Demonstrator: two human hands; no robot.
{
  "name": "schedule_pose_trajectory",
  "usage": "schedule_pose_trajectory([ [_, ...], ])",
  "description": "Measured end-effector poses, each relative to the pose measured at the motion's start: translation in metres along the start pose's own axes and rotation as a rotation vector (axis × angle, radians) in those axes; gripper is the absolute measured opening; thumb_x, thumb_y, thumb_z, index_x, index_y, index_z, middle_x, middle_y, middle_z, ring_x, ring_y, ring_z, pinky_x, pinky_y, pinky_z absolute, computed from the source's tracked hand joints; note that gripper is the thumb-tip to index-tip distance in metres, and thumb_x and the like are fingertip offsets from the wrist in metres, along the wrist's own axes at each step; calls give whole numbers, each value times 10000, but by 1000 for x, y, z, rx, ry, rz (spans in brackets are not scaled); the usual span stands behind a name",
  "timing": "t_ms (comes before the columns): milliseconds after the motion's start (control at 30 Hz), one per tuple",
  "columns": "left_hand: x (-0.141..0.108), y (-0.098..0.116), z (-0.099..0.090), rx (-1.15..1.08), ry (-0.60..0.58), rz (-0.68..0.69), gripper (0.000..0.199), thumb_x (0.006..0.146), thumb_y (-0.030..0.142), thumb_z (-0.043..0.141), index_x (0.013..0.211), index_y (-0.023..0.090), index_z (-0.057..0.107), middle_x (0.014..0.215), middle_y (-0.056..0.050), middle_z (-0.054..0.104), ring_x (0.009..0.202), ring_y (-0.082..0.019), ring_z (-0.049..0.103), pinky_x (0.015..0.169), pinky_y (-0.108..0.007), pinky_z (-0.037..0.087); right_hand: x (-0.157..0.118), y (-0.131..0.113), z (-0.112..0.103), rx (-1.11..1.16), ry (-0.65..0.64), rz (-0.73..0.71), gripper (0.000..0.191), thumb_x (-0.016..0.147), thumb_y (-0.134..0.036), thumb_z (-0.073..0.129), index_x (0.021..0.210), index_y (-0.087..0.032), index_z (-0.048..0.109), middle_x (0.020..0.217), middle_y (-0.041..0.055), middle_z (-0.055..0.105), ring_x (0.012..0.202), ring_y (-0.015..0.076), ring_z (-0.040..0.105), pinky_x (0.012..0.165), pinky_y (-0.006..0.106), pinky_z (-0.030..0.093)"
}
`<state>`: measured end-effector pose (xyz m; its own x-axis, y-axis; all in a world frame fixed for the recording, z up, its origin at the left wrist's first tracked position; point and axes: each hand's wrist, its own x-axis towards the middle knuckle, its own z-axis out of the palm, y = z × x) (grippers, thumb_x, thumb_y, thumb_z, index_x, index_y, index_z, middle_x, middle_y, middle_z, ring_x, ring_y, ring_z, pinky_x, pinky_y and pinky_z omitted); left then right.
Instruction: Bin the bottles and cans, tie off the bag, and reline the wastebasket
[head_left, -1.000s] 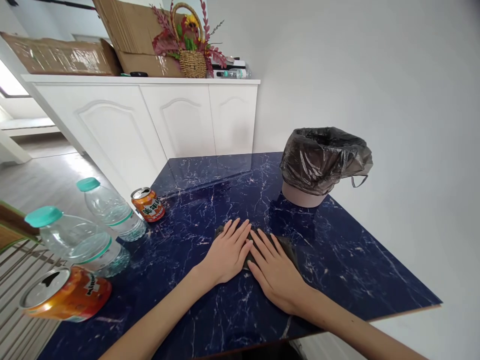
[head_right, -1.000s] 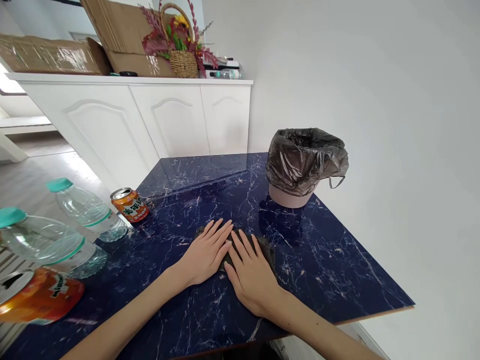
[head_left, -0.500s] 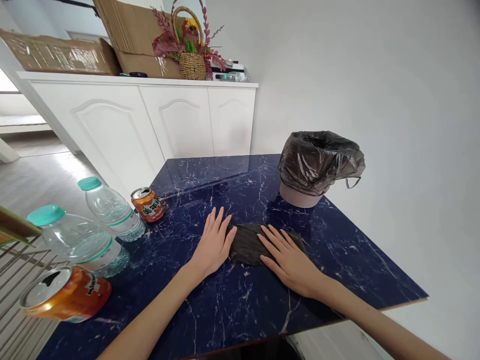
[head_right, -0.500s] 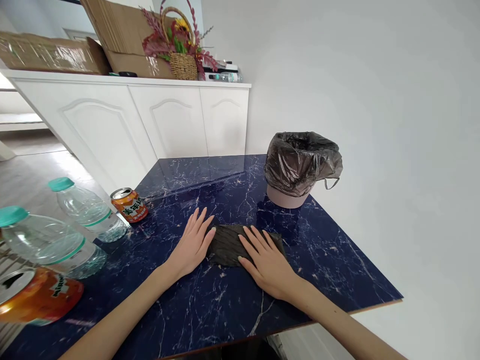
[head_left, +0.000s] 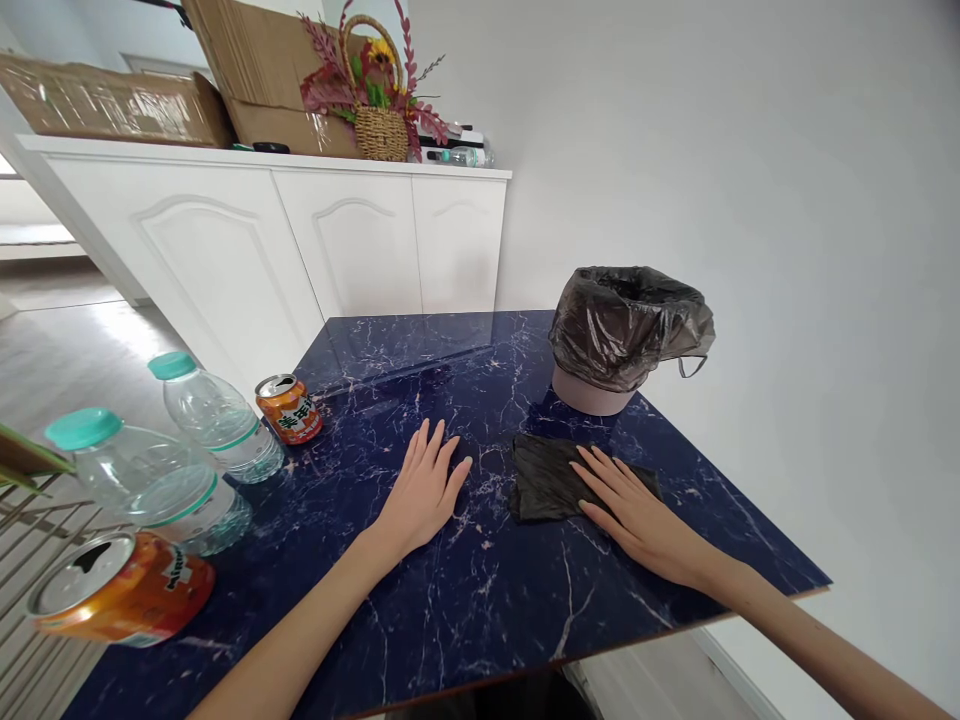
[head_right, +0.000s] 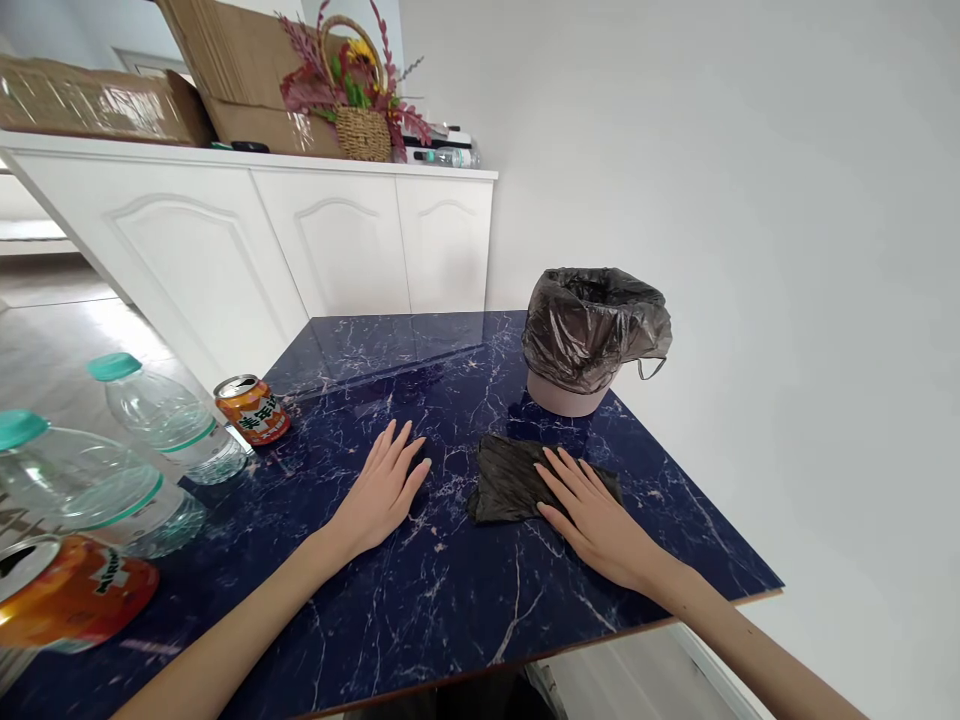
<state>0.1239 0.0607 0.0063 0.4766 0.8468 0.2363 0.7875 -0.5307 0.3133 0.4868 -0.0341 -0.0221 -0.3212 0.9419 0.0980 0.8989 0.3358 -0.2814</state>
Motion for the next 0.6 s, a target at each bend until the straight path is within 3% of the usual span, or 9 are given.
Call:
schedule_pose_trajectory([
  [267, 0, -4, 5, 10, 43, 42, 644, 1141, 580, 321, 1578, 162, 543, 1771, -159, 355, 1692, -359, 135, 1357, -632, 241, -6, -34, -14, -9, -19, -195, 666, 1170, -482, 416, 1755, -398, 111, 1828, -13, 140, 1693, 310, 57, 1371, 663, 143],
  [433, -1, -5, 6, 1, 41, 45, 622, 1140, 580, 329, 1571, 187, 546, 1776, -140, 354, 1692, -355, 147, 1357, -613, 263, -14, -49, -25, 46, -111, -301, 651, 1163, -468, 452, 1745, -414, 166, 1821, -43, 152, 1694, 318, 83, 1373, 654, 155],
  [533, -1, -7, 9, -7, 57, 58, 610, 1140, 585, 324, 1562, 206, 547, 1773, -131, 367, 1692, -354, 159, 1354, -616, 269, -15, -50, -27, 142, -89, -282, 539, 1178, -432, 396, 1713, -430, 325, 1802, -67, 264, 1690, 275, 183, 1384, 583, 213],
  [600, -2, -7, 9, -14, 59, 63, 607, 1141, 584, 318, 1557, 206, 549, 1769, -130, 376, 1694, -352, 157, 1355, -616, 268, -9, -44, -28, 196, 47, -201, 475, 1179, -425, 368, 1636, -398, 494, 1755, -39, 404, 1656, 257, 314, 1366, 536, 299],
])
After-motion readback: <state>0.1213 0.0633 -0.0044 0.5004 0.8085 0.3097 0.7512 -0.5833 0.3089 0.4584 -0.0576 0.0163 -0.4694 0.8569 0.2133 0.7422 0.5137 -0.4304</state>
